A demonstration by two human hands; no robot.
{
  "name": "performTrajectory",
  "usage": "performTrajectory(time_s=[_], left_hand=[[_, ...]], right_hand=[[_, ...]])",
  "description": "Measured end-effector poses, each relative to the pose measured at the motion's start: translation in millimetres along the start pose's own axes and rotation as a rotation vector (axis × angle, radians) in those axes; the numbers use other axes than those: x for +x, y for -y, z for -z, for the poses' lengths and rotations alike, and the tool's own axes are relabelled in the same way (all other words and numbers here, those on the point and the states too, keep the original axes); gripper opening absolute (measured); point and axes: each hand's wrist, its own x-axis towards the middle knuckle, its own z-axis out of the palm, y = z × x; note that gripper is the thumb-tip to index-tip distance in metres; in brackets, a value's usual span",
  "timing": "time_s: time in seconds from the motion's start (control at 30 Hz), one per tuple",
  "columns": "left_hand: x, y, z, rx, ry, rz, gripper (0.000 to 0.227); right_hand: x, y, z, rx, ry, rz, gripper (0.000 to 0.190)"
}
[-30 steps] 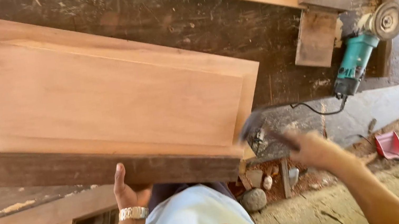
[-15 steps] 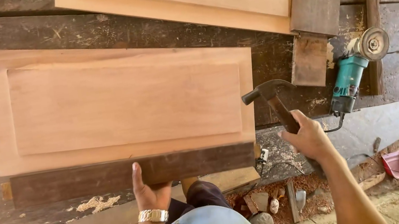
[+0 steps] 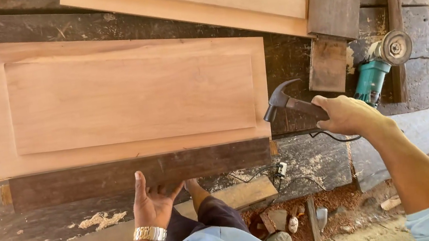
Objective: Sanding a wood panel with an angle grinder and assembling wooden frame pieces using a hammer.
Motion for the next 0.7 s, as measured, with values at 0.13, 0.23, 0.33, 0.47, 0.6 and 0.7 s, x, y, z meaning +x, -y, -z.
performTrajectory(time_s=[0.13, 0.23, 0.33, 0.47, 0.6, 0.7], left_hand=[[16.3, 4.2, 4.6, -0.017, 0.049, -0.158, 0.062], [23.9, 7.7, 12.6, 0.02, -0.006, -0.169, 0.051], [32.1, 9.4, 16.2, 0.027, -0.029, -0.137, 0.052], [26.6, 10.2, 15.7, -0.024, -0.02, -0.176, 0.053], [35.5, 12.7, 6.8, -0.067, -0.088, -0.163, 0.055], [29.3, 17.5, 21.5, -0.125, -0.086, -0.177, 0.056]], right_hand=[[15.1, -14.3, -7.3, 0.094, -0.025, -0.022, 0.045], [8.6, -2.8, -15.9, 0.03, 0.065, -0.006, 0.044], [-4.0, 9.2, 11.0, -0.086, 0.218, -0.038, 0.039], [18.9, -13.8, -2.5, 0.274, 0.133, -0.254, 0.032], [10.7, -1.2, -10.9, -0.215, 0.222, 0.101, 0.051], [4.5, 7.8, -2.4, -0.028, 0.226, -0.124, 0.037]])
